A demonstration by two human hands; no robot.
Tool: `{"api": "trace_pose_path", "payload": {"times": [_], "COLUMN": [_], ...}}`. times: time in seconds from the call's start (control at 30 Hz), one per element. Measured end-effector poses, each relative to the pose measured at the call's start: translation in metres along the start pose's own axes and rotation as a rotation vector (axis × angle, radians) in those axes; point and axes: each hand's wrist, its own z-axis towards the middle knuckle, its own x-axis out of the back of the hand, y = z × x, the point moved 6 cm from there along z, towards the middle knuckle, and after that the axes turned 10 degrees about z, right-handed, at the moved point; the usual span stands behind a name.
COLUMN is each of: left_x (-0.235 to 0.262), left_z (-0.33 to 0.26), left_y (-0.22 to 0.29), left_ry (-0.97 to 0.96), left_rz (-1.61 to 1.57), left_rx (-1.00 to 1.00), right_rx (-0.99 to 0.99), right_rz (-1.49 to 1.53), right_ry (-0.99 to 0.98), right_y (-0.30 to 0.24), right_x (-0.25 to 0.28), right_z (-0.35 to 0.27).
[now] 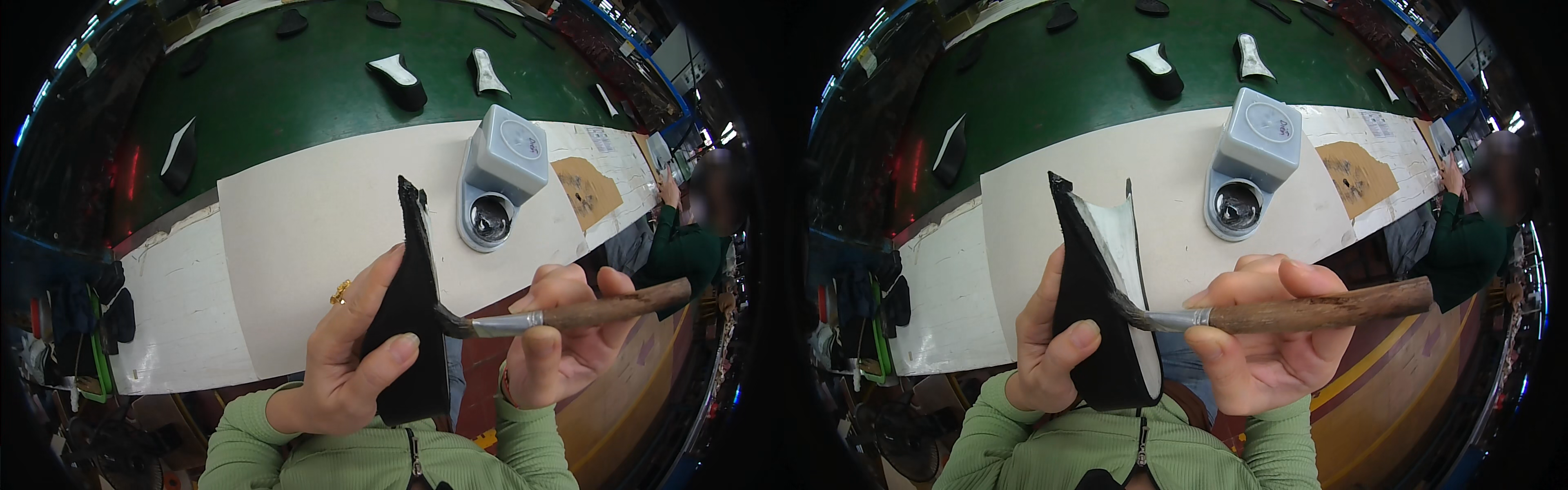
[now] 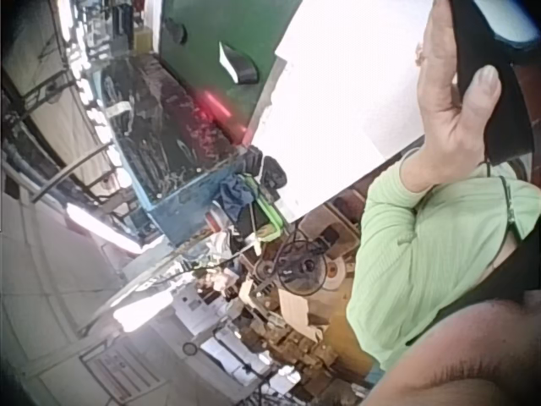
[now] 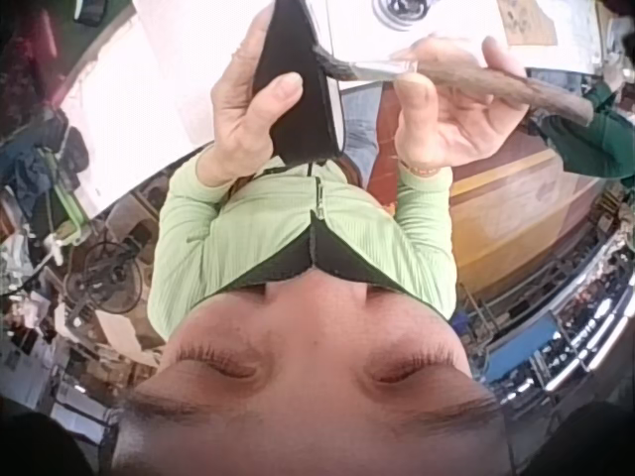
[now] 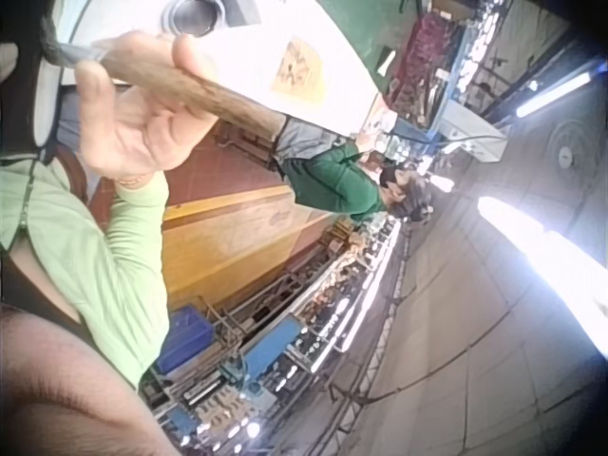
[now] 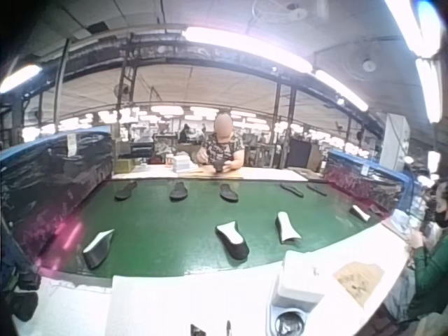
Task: The person paints the inner sole and edges of black shoe parts with a brush, repeatedly dipping the brush into a container of white paint. The person handles multiple shoe parts one at a time, turning them to cover different areas.
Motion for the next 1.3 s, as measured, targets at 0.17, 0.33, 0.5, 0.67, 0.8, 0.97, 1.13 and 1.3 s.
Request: {"api": "trace_pose_path", "payload": {"times": [0.17, 0.33, 0.5, 0.67, 0.8, 0.97, 1.13, 1.3], "left_x": [0.0, 0.003, 0.005, 0.004, 0.006, 0.006, 0.007, 0.006], "left_z": [0.0, 0.0, 0.0, 0.001, 0.002, 0.004, 0.005, 0.007], "left_y": [0.001, 0.001, 0.003, 0.004, 0.006, 0.006, 0.006, 0.007], "left_ry": [0.018, 0.045, 0.053, 0.073, 0.088, 0.103, 0.112, 0.095], "left_rz": [-0.001, 0.037, 0.084, 0.046, 0.136, 0.117, 0.111, 0.044], "left_rx": [-0.017, -0.031, -0.035, -0.049, -0.069, -0.075, -0.07, -0.091], "right_rx": [0.008, -0.003, -0.01, 0.012, 0.02, 0.045, 0.031, 0.015], "right_rz": [-0.017, 0.015, 0.003, -0.02, -0.046, -0.075, -0.077, -0.068], "right_ry": [-0.046, -0.023, -0.043, -0.081, -0.102, -0.111, -0.114, -0.124], "right_y": [-0.001, 0.0, 0.0, -0.002, -0.004, -0.005, -0.007, -0.008], "right_x": [-0.001, 0.0, -0.002, -0.003, -0.003, -0.003, -0.005, -0.005], "right_z": [0.001, -0.001, -0.003, -0.003, -0.004, -0.004, -0.007, -0.009]}}
